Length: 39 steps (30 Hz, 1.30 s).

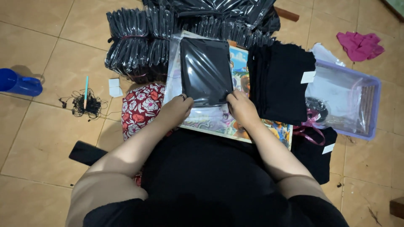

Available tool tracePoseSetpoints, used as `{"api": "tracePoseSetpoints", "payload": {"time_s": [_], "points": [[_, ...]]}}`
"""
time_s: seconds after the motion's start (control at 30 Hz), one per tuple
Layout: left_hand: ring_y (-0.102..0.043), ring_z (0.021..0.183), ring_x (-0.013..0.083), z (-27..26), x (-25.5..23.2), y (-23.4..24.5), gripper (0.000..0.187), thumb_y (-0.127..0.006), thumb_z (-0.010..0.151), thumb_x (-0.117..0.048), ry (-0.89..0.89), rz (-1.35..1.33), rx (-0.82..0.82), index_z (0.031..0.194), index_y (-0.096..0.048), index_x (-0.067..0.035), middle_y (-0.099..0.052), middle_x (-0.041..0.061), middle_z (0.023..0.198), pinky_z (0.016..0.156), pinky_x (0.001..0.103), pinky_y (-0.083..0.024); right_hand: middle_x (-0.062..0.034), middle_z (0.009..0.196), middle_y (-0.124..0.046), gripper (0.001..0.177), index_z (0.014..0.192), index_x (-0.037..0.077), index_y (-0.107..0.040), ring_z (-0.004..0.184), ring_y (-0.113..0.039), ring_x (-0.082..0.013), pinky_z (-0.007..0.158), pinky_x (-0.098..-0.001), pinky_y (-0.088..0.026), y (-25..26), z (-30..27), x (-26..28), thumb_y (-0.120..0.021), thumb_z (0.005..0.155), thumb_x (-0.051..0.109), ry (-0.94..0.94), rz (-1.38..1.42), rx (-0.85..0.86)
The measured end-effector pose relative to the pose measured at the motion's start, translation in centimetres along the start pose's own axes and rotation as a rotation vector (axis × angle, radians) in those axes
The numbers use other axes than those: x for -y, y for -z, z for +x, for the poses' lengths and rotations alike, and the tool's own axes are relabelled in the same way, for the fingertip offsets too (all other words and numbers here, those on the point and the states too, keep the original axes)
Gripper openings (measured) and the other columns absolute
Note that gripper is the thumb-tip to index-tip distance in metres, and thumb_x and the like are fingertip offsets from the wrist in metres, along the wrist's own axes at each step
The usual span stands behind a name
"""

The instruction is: The person is folding black garments and placing them into individual clear plastic bags on the floor.

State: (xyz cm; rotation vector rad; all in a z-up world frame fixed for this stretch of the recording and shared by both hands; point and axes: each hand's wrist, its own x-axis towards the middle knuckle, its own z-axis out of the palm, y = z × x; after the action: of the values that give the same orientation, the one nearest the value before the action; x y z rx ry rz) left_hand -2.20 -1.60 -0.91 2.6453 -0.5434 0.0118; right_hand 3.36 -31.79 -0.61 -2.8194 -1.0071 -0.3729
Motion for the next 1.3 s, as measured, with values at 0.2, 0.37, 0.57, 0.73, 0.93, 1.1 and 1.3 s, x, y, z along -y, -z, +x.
{"api": "tracePoseSetpoints", "payload": {"time_s": [0.2,0.37,0.57,0.73,0.93,1.1,1.3], "points": [[-0.067,0.072,0.0295,-0.8,-1.0,1.2,0.002,-0.055,0.096,-0.014,-0.005,0.041,0.04,0.097,-0.055,-0.013,-0.058,0.008,0.08,0.061,0.038,-0.056,-0.0073,0.097,-0.05,0.015,0.094,0.015,-0.055,0.093,-0.062,-0.0321,0.074,-0.0375,-0.054,2.0,0.4,1.7,-0.067,0.088,0.011,-0.129,0.07,0.068],[-0.07,0.078,0.0317,-0.8,-1.1,3.7,0.013,-0.054,0.093,-0.028,0.087,0.112,0.089,0.1,-0.059,-0.019,-0.064,0.009,0.081,0.067,0.044,-0.057,-0.0062,0.111,-0.05,0.035,0.105,0.019,-0.059,0.107,-0.056,-0.0315,0.089,-0.0442,-0.051,4.9,0.7,1.8,-0.079,0.078,0.028,-0.111,0.169,0.254],[-0.069,0.073,0.023,2.7,-0.2,0.7,0.024,-0.065,0.084,-0.05,-0.123,0.099,-0.332,0.081,-0.064,-0.027,-0.06,0.002,0.071,0.063,0.031,-0.055,-0.0145,0.096,-0.06,0.013,0.104,0.009,-0.064,0.098,-0.062,-0.0391,0.087,-0.0487,-0.052,3.8,1.0,2.2,-0.064,0.097,0.02,0.088,0.469,0.197],[-0.054,0.131,0.0354,5.9,-2.1,2.7,0.042,-0.071,0.091,-0.039,-0.401,0.029,-0.194,0.131,-0.063,-0.027,-0.054,0.006,0.146,0.1,0.047,-0.048,-0.0082,0.089,-0.061,0.012,0.098,0.011,-0.065,0.093,-0.063,-0.0324,0.081,-0.0433,-0.054,4.0,1.3,2.3,-0.069,0.092,0.02,0.118,0.356,0.23],[-0.028,0.153,0.0331,6.3,0.0,-0.5,0.055,-0.059,0.096,-0.054,-0.342,0.066,0.049,0.149,-0.045,-0.05,-0.034,-0.002,0.166,0.121,0.059,-0.023,-0.013,0.102,-0.065,0.017,0.105,0.009,-0.068,0.099,-0.065,-0.0366,0.083,-0.0451,-0.055,4.9,0.8,5.5,-0.069,0.091,0.017,0.152,0.435,0.216],[-0.027,0.154,0.0308,6.1,0.2,-1.1,0.052,-0.054,0.096,-0.058,-0.33,0.066,0.015,0.148,-0.048,-0.05,-0.034,-0.004,0.166,0.122,0.058,-0.022,-0.0079,0.097,-0.065,0.013,0.105,0.013,-0.068,0.095,-0.067,-0.0325,0.08,-0.0402,-0.057,-0.4,-1.7,5.4,-0.069,0.094,0.021,0.101,0.439,0.171],[-0.027,0.154,0.0301,6.4,0.8,-2.5,0.053,-0.051,0.096,-0.063,-0.352,0.059,-0.036,0.147,-0.049,-0.051,-0.036,-0.005,0.165,0.121,0.058,-0.023,-0.0038,0.094,-0.062,0.013,0.096,0.016,-0.064,0.095,-0.067,-0.0269,0.077,-0.0364,-0.057,-3.1,-2.4,5.3,-0.065,0.097,0.029,0.057,0.298,0.147]]}}
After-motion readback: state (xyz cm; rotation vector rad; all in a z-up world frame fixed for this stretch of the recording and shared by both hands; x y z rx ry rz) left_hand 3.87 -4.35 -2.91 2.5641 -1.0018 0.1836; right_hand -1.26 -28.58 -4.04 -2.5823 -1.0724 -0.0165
